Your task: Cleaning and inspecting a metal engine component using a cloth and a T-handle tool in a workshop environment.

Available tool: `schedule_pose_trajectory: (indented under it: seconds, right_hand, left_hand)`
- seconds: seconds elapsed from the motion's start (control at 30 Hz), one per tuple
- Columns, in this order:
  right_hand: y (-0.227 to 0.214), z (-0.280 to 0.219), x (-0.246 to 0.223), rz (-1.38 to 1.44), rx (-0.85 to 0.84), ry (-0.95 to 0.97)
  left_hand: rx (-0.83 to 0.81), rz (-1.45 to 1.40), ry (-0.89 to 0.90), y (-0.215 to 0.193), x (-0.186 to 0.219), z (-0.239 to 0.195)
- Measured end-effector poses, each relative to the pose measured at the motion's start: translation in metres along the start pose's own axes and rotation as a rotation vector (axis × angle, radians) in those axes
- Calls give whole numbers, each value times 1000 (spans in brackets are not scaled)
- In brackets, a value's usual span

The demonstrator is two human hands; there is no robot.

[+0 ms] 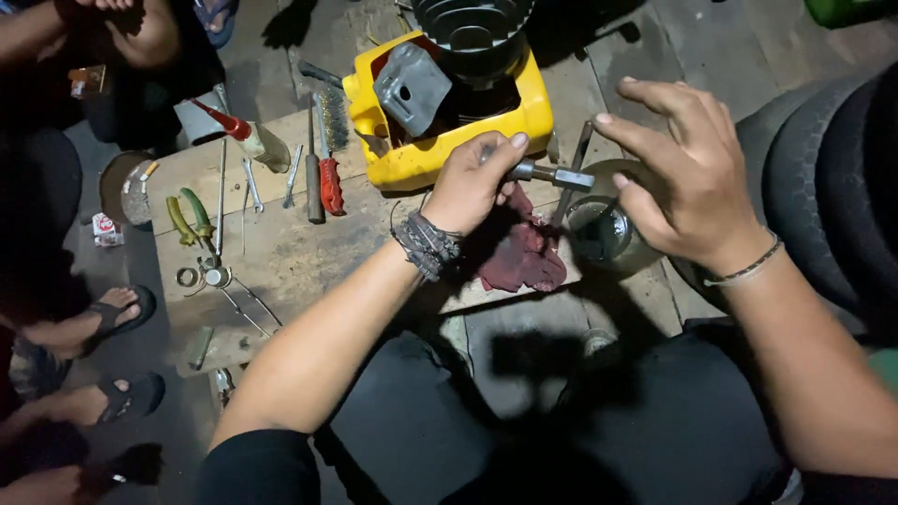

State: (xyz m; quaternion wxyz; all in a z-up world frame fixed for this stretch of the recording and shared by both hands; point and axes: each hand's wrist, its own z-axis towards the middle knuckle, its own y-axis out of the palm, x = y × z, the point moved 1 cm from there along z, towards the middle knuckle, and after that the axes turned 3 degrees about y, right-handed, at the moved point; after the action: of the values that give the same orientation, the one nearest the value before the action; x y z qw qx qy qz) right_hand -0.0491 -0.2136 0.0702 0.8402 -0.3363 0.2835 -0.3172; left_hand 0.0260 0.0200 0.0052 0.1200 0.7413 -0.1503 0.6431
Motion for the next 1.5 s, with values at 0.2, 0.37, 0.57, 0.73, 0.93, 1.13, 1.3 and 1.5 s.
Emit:
schedule_pose_trajectory:
  seconds: [0.2,0.37,0.57,0.73,0.93,1.13,1.3,1.5]
  right_hand:
    - [69,-41,45,-174,-661,240]
    - [37,-15,18,14,-436,331]
    - [34,-39,34,15,101,7]
    - [43,-22,29,-235,-273,127]
    - [37,-17,21,-67,-458,412]
    - [22,3,-7,247,-35,196]
    - [33,-3,0,-72,35,10]
    - [38,-10,0,-164,64,-34]
  left_hand:
    - [44,-304,148,2,5,-2]
    - [107,-286,196,-5,3,-3]
    - [82,-182,212,-1,8,-7]
    - [54,-123,256,5,24,-18]
    - [115,-336,205,2,20,-18]
    - [92,-339,203,11,15,-20]
    - [62,-596,155,32,14,-25]
    - [40,-734,111,49,32,-36]
